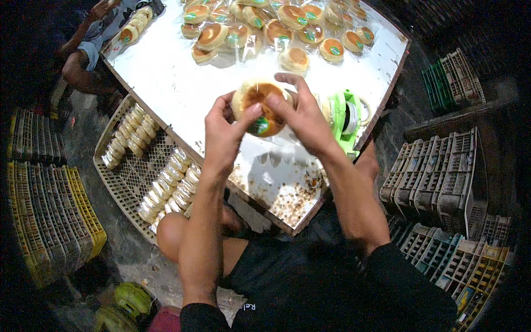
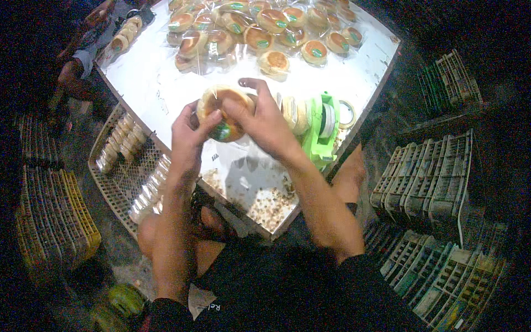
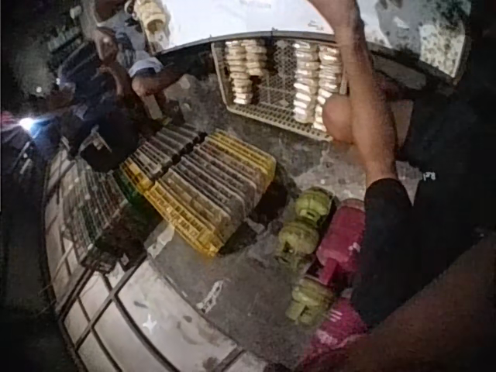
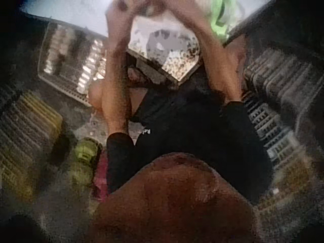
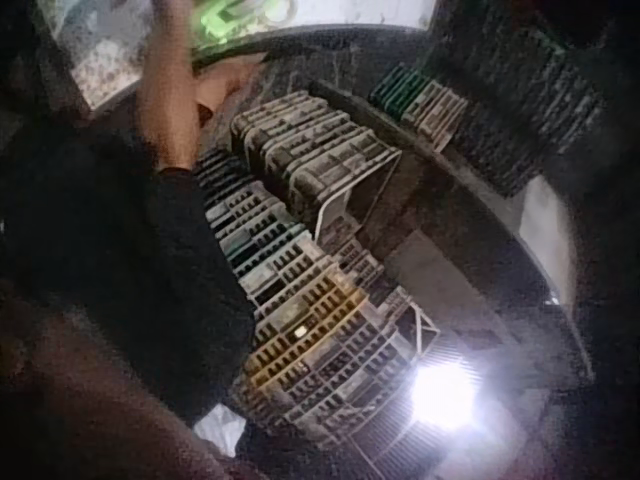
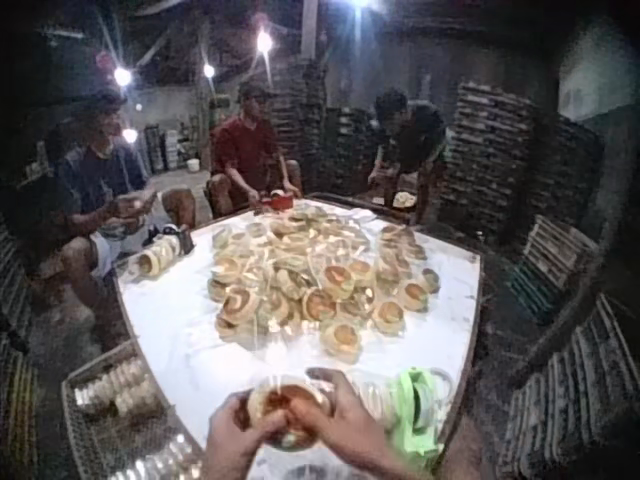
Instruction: The person sits on the floor and repeatedly picks up round buns, places them into clear plastic bags, seals the bags using a handheld tape dispenser, and sets the packaged buns aside on a table. Another person works alongside at the same table.
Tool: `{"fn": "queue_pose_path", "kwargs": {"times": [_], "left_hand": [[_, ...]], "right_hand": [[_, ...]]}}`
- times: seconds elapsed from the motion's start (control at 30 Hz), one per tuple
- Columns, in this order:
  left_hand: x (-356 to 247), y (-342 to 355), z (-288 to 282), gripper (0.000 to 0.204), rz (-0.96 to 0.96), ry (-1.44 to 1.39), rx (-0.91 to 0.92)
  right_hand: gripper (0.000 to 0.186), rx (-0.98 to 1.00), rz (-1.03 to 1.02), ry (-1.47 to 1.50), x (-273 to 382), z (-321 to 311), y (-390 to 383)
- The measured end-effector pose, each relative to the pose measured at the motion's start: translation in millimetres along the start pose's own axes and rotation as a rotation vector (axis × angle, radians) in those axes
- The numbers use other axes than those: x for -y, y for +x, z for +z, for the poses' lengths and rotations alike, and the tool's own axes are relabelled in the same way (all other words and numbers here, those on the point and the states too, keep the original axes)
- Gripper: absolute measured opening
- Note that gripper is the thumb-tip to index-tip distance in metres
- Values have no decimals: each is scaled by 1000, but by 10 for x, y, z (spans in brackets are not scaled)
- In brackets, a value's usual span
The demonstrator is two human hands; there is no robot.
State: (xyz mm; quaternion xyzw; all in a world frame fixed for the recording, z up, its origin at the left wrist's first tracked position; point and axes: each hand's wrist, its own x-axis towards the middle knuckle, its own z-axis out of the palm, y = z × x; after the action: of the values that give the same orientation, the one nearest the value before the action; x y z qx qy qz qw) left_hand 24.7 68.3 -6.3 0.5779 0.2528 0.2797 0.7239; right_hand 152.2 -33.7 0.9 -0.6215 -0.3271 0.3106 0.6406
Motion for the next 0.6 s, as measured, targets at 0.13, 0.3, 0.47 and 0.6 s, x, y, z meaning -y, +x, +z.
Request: {"fn": "queue_pose_path", "kwargs": {"times": [0.13,0.3,0.47,0.6], "left_hand": [[30,-77,14,37,107,145,-165],[-201,-559,331,29,603,516,-249],[-150,-768,533,18,518,150,-280],[-152,-752,553,24,300,226,-217]], "right_hand": [[55,-121,-207,-147,-174,122,-394],[24,-224,-433,-38,249,5,-710],[12,-256,-377,-107,317,-229,-948],[13,-244,-332,192,318,-196,-1027]]}}
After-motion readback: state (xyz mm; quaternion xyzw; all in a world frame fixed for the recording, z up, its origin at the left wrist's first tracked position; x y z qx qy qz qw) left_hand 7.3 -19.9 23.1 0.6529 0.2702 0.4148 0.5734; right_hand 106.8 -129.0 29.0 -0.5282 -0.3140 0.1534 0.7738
